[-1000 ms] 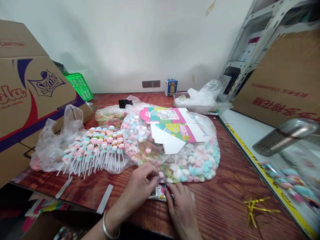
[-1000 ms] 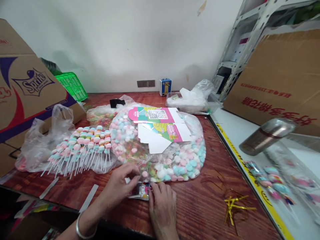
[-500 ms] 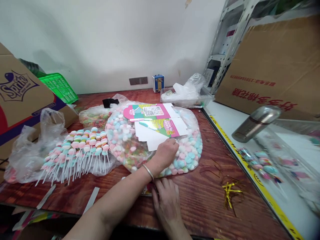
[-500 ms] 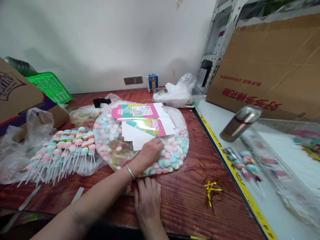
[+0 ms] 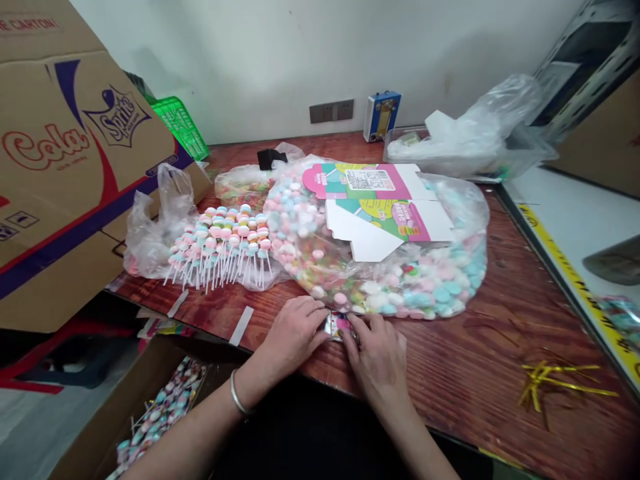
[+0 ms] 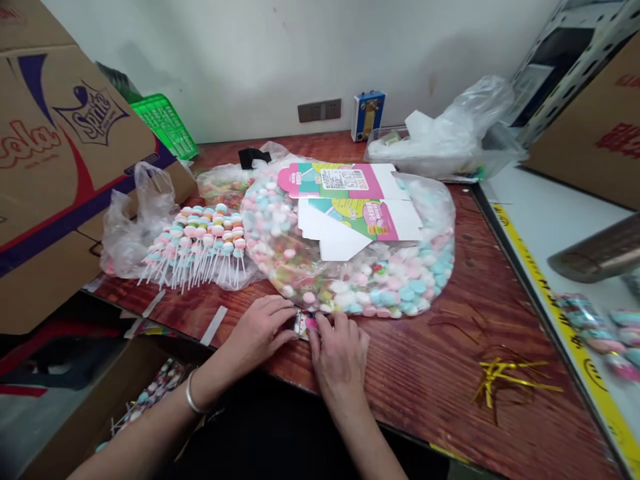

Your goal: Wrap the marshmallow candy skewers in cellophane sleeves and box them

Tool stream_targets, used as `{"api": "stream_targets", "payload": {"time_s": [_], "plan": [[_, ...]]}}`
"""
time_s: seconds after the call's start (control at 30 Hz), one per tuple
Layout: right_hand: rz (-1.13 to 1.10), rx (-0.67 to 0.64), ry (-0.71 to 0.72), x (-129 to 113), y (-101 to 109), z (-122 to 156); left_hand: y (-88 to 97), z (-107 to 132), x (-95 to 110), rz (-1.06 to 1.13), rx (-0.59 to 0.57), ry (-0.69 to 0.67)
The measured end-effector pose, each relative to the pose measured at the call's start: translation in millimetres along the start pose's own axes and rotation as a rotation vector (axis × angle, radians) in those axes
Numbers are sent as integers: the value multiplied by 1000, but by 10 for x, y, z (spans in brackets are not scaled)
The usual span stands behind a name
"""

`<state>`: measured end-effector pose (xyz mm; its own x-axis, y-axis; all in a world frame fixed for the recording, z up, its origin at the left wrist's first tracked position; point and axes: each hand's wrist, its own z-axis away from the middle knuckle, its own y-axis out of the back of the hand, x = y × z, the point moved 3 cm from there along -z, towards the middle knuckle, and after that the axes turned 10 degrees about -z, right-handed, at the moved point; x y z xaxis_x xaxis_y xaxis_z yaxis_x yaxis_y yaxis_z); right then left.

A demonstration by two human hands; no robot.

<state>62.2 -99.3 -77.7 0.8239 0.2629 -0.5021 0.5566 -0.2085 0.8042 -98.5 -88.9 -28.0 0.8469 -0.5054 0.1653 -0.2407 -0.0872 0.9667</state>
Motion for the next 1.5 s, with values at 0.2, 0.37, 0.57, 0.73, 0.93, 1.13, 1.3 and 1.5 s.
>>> {"api": "stream_targets", "payload": {"time_s": [0.2,0.37,0.57,0.73,0.93,1.13,1.3,1.5], "plan": [[-27,91,62,-55,16,41,-217,39,-77,41,3,58],[-55,165,35,66,45,175,-309,19,-15,70,-31,64],[-154,153,-18,258,179,186,-386,-13,29,128,6,14],[-210,146,-17,277,203,152,-404,9,68,160,80,-75],[-215,17,-158,285,121,117,-387,22,129,140,141,-194],[-446,-133,-167,250,152,87,-365,-114,308,63,-55,-163],[-468,-165,-146,264,198,41,-362,-186,361,43,-123,-142],[-484,-185,-127,345,232,26,-321,-143,202,82,-150,-106]]}}
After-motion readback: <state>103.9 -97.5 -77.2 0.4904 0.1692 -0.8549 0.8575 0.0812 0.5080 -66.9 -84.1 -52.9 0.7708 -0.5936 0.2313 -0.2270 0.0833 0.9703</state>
